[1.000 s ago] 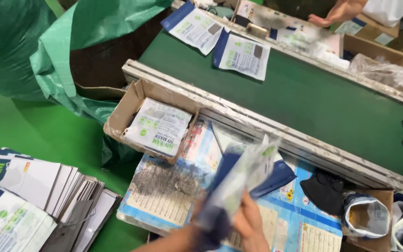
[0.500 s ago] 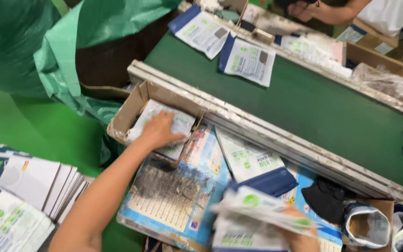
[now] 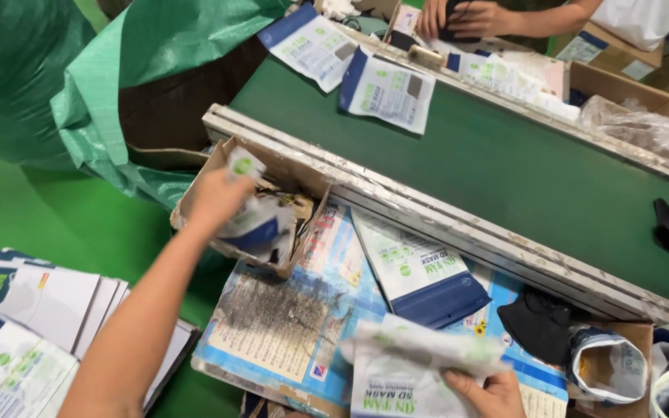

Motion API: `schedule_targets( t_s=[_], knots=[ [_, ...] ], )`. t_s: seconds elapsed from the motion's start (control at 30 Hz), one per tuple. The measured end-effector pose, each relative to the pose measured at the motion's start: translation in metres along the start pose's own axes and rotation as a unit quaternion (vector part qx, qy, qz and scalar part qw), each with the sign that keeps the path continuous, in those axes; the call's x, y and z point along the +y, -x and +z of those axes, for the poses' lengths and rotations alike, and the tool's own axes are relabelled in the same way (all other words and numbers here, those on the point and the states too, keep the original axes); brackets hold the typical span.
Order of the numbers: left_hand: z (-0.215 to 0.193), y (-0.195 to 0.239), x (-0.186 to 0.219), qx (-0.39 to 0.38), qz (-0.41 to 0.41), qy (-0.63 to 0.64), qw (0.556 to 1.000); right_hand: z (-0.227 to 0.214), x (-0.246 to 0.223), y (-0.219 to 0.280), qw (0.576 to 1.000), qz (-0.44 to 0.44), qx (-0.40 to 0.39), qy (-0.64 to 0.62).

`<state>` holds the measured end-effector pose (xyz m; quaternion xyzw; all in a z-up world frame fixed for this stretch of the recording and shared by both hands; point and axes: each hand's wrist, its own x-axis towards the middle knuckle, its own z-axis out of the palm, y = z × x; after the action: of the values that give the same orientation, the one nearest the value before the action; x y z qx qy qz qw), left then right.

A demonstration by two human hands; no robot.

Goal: Sorting, folding, and packaging face masks and fabric items into pouches on a conveyor belt line.

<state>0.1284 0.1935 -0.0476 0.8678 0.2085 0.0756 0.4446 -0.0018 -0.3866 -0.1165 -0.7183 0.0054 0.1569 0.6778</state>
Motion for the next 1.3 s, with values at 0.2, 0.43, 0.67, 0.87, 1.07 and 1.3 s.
schedule_targets(
  t_s=[0.2, 0.43, 0.67, 0.87, 1.07, 1.3],
  knots=[
    [-0.026, -0.005, -0.02, 0.066, -0.116, 0.232, 0.963, 0.063, -0.084, 0.009, 0.997, 0.023, 0.075, 0.001],
    [-0.1, 0.072, 0.07, -0.021, 0.068, 0.389, 0.918, -0.006, -0.024, 0.011, 0.998, 0.001, -0.017, 0.054],
    [-0.072, 0.134, 0.13, 0.0, 0.258, 0.055, 0.965, 0.034, -0.073, 0.021, 0.955, -0.139, -0.235, -0.117],
    [-0.054, 0.035, 0.031, 0.029, 0.25, -0.158, 0.955, 0.018, -0.038, 0.005, 0.99, -0.047, -0.131, 0.036],
    [0.009, -0.024, -0.006, -0.125, -0.011, -0.249, 0.96, 0.018, -0.016, 0.006, 0.996, 0.015, -0.089, 0.022],
    [0.036, -0.035, -0.029, -0.006, -0.018, -0.259, 0.966, 0.002, 0.008, 0.006, 0.994, -0.042, -0.1, -0.004]
  ],
)
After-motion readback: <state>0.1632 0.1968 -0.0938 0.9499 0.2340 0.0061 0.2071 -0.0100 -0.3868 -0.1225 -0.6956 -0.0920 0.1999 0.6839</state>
